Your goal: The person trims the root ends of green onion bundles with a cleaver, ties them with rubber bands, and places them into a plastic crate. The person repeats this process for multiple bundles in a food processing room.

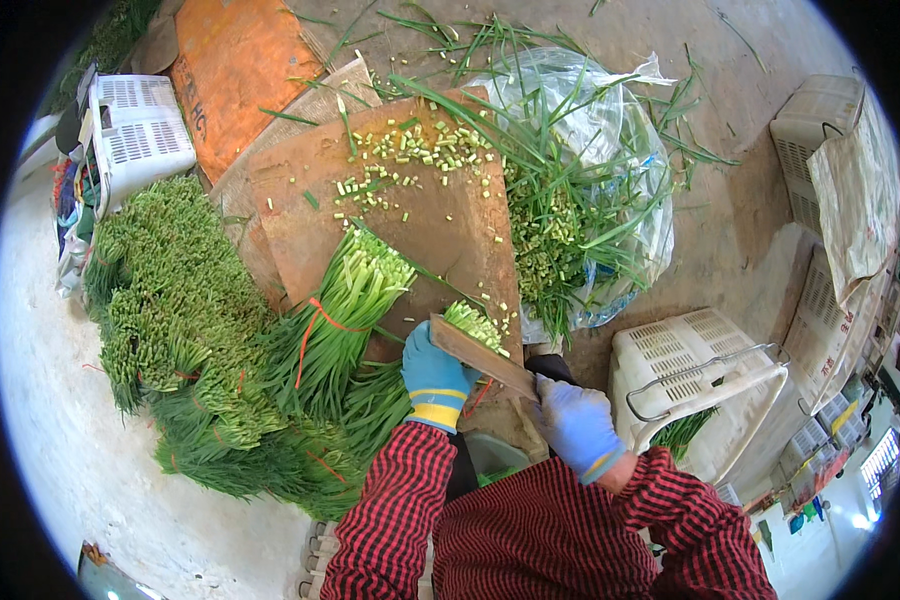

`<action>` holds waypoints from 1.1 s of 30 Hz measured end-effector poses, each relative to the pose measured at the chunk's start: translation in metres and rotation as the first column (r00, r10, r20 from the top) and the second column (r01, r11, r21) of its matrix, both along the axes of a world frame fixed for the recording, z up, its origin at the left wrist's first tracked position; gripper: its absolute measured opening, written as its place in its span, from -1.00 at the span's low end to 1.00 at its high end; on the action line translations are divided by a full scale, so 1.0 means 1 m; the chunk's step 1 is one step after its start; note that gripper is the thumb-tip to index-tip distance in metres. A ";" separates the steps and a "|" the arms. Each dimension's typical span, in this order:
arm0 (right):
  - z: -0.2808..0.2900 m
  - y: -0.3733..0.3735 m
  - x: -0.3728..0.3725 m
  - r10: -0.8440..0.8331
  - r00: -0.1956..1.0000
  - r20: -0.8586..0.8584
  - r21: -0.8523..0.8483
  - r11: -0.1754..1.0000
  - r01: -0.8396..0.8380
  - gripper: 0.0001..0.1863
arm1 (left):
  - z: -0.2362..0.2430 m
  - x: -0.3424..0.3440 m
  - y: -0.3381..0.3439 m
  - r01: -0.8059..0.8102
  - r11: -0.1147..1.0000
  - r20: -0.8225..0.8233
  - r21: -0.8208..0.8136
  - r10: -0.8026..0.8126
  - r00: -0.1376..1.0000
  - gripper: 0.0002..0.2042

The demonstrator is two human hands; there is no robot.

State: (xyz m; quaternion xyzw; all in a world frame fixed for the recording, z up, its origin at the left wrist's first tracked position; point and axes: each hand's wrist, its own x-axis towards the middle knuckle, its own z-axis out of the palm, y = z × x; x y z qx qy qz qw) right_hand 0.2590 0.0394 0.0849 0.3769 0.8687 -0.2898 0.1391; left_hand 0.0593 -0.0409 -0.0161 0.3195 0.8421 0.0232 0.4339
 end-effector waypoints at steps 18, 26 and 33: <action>-0.038 0.013 -0.039 -0.113 0.990 -0.080 -0.059 0.992 0.108 -0.93 | 0.001 0.006 -0.002 0.255 0.961 -0.263 0.104 -0.221 0.939 -0.16; -0.070 -0.012 -0.007 -0.155 0.987 0.036 -0.143 0.977 0.158 -0.87 | 0.002 0.002 -0.001 0.220 0.956 -0.233 0.192 -0.173 0.957 -0.15; -0.116 -0.008 -0.040 -0.188 0.975 -0.117 -0.125 0.977 0.174 -0.84 | 0.000 0.004 -0.002 0.259 0.941 -0.318 0.220 -0.181 0.931 -0.16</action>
